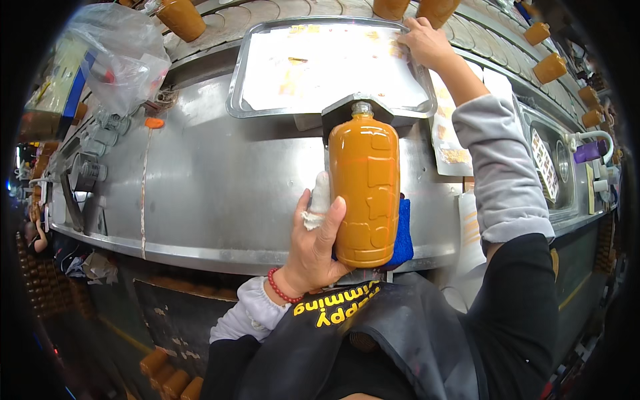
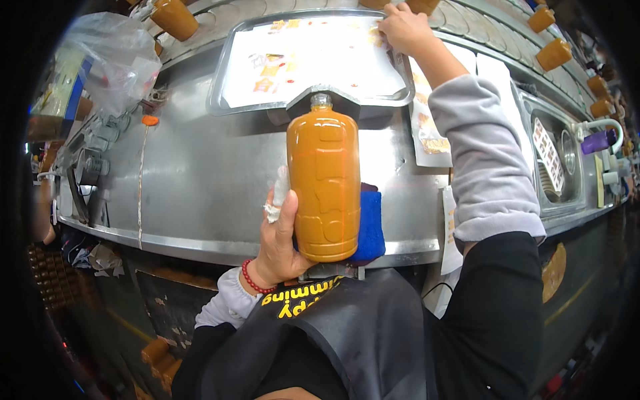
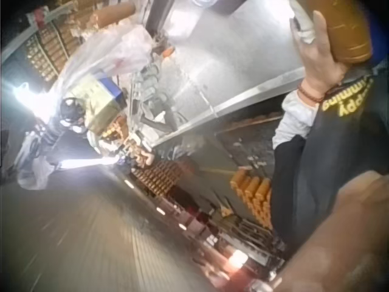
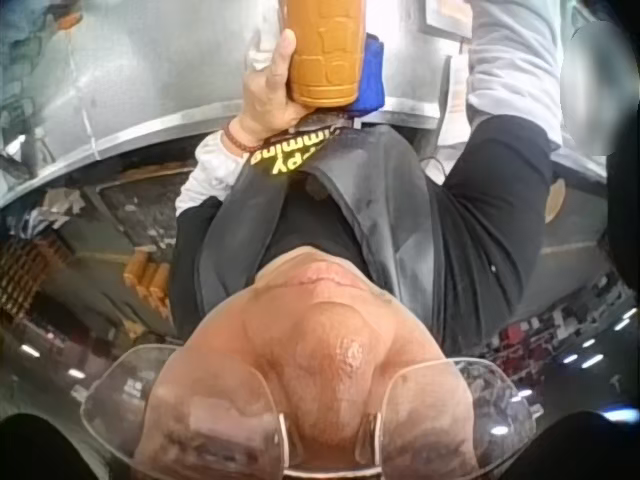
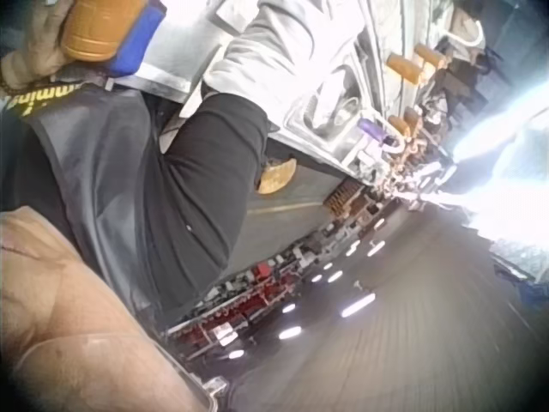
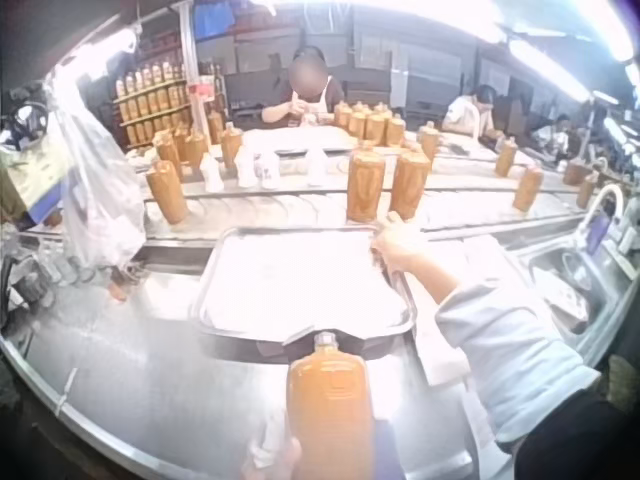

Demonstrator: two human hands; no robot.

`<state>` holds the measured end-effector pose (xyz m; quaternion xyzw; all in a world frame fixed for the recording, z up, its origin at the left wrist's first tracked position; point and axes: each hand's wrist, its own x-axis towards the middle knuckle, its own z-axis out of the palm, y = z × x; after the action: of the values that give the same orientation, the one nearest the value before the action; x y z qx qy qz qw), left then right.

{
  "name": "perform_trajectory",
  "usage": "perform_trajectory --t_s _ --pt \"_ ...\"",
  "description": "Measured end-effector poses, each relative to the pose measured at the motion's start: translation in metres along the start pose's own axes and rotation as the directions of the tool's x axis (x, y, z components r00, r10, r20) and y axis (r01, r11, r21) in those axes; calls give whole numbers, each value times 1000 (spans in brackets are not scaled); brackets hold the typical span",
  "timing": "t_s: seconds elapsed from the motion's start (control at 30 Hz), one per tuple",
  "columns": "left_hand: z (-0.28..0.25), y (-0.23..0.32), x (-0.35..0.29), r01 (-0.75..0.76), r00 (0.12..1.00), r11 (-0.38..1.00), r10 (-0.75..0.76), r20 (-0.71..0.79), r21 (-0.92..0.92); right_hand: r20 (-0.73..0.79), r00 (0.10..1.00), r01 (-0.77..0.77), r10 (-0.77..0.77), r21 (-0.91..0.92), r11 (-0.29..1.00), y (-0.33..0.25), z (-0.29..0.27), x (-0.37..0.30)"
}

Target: The person applies adhesive labels to amber-colored bottles, smoothing each label with a green card and peeling off backing layers. They handle multiple bottles one at a time, rotating them to align and press the labels, then place finished bottles aside.

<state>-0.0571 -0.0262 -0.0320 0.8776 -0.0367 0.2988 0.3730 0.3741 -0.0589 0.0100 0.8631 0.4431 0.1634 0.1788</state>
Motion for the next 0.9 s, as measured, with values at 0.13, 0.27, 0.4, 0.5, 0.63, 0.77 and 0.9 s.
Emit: perform_trajectory --t_s 0.13,0.27,0.4,0.5,0.63,0.77,0.9 --pt "-6 7 -1 35 997 999 -36 72 17 -26 951 -289 309 282 915 12 11 29" --pt "-1 4 -6 56 998 998 -56 36 8 352 904 -359 245 308 881 24 13 56" --pt "-1 3 -7 61 998 997 -62 30 36 -190 948 -202 257 267 942 21 38 46" --pt "-4 3 -5 58 997 998 -60 43 39 -242 929 -190 281 341 921 21 48 46" --pt "-4 4 -4 57 998 998 -58 34 25 268 895 -437 356 370 820 22 31 58" --pt "-2 2 -5 48 999 999 -49 16 23 159 931 -363 328 328 872 24 29 63" --pt "-1 3 -4 30 1000 1000 -30 -4 6 110 942 -334 318 413 847 40 31 57"
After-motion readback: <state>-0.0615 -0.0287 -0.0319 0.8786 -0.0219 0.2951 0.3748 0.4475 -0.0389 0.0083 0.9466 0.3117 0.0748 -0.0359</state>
